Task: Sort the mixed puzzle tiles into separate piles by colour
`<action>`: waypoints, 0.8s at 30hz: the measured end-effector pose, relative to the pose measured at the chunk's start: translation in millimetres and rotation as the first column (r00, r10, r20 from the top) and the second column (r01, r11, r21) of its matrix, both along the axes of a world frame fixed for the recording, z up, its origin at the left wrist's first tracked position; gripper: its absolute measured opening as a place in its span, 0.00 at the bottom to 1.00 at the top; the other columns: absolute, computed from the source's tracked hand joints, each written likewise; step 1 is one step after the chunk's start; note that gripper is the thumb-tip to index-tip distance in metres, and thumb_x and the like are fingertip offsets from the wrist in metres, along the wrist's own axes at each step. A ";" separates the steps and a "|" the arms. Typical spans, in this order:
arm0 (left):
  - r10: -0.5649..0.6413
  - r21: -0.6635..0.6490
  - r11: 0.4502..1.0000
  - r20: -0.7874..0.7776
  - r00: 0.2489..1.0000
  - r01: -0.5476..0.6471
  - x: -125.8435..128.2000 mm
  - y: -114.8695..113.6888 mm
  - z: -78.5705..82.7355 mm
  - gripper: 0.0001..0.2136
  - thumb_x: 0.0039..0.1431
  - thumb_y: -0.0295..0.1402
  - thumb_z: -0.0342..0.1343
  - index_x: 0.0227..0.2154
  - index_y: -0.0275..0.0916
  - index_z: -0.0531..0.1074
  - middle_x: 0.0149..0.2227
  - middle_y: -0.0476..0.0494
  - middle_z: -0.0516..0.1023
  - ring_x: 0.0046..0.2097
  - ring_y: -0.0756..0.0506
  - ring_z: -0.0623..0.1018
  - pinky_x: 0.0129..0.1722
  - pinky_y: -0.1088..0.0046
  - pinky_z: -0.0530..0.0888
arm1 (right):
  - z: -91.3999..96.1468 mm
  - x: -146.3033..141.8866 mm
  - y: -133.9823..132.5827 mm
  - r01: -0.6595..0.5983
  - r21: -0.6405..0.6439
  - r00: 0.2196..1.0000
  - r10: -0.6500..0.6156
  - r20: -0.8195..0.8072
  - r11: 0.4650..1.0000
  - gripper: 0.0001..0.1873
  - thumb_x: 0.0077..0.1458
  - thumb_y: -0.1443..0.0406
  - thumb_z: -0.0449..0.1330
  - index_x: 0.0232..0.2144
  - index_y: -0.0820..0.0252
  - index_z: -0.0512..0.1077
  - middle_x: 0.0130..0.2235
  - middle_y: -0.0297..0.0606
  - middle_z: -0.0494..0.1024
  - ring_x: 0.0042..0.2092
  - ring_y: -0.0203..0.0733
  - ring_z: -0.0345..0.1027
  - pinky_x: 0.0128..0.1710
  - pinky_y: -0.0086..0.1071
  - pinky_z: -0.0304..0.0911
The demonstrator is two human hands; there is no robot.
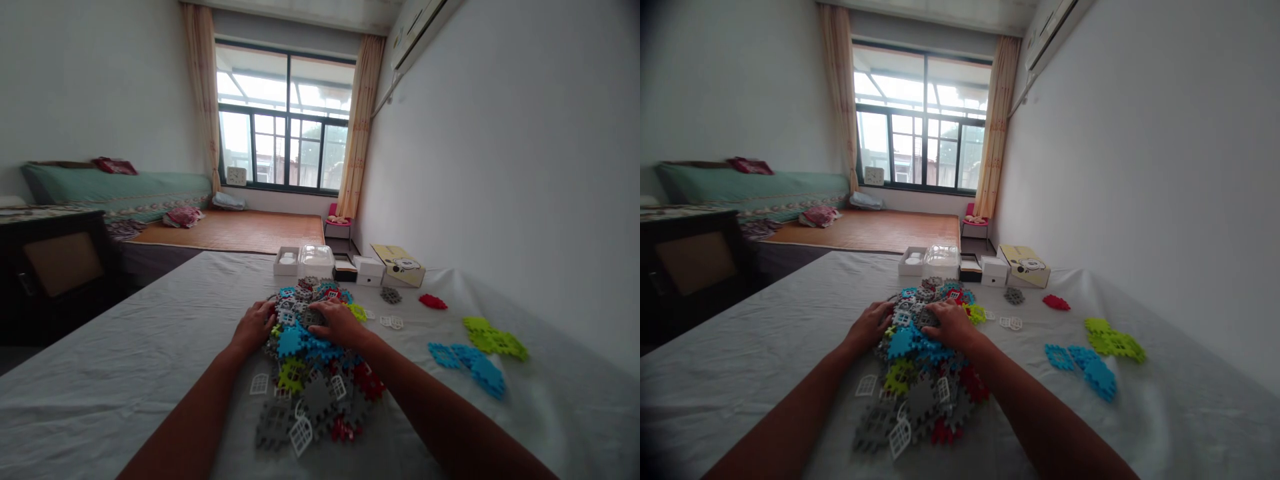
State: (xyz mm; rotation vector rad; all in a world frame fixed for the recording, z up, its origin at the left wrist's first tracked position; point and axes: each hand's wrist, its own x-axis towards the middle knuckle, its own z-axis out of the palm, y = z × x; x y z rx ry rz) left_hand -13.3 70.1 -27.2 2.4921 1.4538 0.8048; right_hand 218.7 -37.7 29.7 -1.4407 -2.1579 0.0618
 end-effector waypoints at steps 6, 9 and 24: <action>0.010 -0.021 1.000 0.003 1.000 -0.010 -0.4 1.6 -0.8 0.17 0.57 0.32 0.48 0.50 0.40 0.68 0.51 0.41 0.69 0.51 0.43 0.69 0.52 0.67 0.64 | 14.4 17.5 -3.9 0.105 0.056 0.994 -0.105 -0.011 0.993 0.24 0.51 0.51 0.58 0.49 0.53 0.68 0.47 0.34 0.76 0.49 0.44 0.66 0.50 0.35 0.60; 0.007 -0.022 1.000 -0.005 1.000 -0.007 -0.5 1.5 -0.5 0.17 0.58 0.32 0.48 0.50 0.39 0.67 0.51 0.40 0.69 0.52 0.43 0.69 0.53 0.67 0.64 | 12.7 58.7 8.1 0.280 0.008 0.960 -0.280 -0.023 0.960 0.25 0.53 0.50 0.56 0.49 0.56 0.68 0.42 0.38 0.78 0.41 0.42 0.70 0.43 0.33 0.63; 0.004 0.000 1.000 0.017 1.000 -0.004 -1.0 0.7 -1.7 0.17 0.58 0.32 0.48 0.50 0.40 0.68 0.50 0.41 0.69 0.51 0.43 0.69 0.52 0.67 0.65 | -32.7 175.2 49.8 0.768 -0.087 0.640 -0.759 0.119 0.635 0.28 0.56 0.47 0.44 0.45 0.56 0.72 0.52 0.49 0.70 0.57 0.60 0.52 0.47 0.56 0.55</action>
